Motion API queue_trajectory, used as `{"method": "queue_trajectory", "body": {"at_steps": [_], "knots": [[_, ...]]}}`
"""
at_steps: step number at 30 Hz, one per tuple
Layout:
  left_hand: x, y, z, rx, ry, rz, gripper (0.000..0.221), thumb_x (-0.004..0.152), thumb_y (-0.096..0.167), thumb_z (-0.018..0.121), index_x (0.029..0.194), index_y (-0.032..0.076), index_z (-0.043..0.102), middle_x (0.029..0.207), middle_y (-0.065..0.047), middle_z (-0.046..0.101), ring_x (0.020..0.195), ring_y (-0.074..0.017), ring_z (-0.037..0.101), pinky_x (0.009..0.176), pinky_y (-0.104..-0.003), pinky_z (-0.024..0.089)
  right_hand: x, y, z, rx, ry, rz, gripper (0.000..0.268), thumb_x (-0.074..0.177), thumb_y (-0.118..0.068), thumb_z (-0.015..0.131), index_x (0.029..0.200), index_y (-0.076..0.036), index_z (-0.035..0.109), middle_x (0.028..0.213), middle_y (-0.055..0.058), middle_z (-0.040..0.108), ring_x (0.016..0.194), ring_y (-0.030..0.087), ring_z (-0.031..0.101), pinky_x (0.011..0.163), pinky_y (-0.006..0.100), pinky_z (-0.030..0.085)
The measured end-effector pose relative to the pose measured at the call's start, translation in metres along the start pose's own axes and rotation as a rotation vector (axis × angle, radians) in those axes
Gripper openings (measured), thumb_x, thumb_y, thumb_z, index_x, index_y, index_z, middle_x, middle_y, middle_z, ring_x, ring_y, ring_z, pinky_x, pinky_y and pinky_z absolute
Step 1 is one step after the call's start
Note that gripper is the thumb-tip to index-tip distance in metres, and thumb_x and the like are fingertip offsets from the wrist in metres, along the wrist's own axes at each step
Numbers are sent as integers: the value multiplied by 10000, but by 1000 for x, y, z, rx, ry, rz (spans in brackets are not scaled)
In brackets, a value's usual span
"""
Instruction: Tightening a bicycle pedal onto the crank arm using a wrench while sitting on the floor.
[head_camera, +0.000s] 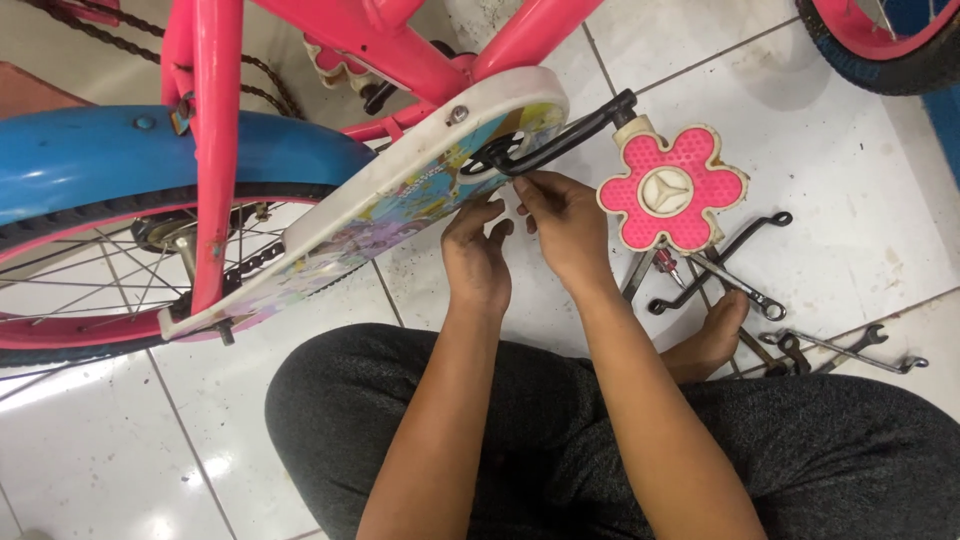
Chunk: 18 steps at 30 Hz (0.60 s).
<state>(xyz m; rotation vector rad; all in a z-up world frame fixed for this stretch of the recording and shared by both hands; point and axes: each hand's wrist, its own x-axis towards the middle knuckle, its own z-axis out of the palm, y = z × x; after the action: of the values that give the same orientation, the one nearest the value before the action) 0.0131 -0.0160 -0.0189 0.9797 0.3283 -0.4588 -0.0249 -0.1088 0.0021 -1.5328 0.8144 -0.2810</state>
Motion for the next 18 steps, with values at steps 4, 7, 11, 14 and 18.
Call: {"method": "queue_trajectory", "body": {"at_steps": [4, 7, 11, 14, 18], "knots": [[-4, 5, 6, 30, 36, 11, 204, 802, 99, 707, 997, 66, 757, 1073, -49, 579, 957, -187, 433, 836, -384, 380, 1, 2, 2, 5, 4, 18, 229, 995, -239, 699, 1085, -37, 755, 745, 83, 691, 618, 101, 608, 536, 223, 453], [-11, 11, 13, 53, 86, 61, 143, 791, 80, 736, 924, 29, 743, 1013, -69, 542, 929, -197, 405, 792, -386, 372, 2, 4, 5, -5, -20, 30, 229, 995, -241, 697, 1074, -33, 753, 742, 83, 696, 610, 95, 610, 526, 220, 451], [-14, 14, 17, 86, 130, 95, 158, 807, 103, 767, 893, -25, 736, 865, -61, 505, 832, -192, 440, 705, -364, 401, 0, 2, 14, 128, -45, 119, 328, 998, -234, 666, 1145, 56, 710, 825, 137, 706, 693, 141, 642, 588, 237, 509], [-21, 22, 25, 112, 144, 108, 212, 808, 113, 781, 935, -52, 744, 841, -77, 522, 799, -190, 468, 659, -355, 416, -2, -2, 18, 202, -54, 168, 389, 1002, -226, 644, 1185, 115, 676, 884, 170, 701, 754, 163, 648, 632, 260, 548], [-24, 22, 29, 133, 151, 114, 249, 810, 122, 789, 964, -70, 746, 830, -88, 533, 785, -186, 477, 641, -351, 426, -4, -9, 19, 222, -57, 204, 420, 1008, -233, 614, 1193, 141, 661, 847, 164, 671, 737, 175, 630, 630, 280, 565]]}}
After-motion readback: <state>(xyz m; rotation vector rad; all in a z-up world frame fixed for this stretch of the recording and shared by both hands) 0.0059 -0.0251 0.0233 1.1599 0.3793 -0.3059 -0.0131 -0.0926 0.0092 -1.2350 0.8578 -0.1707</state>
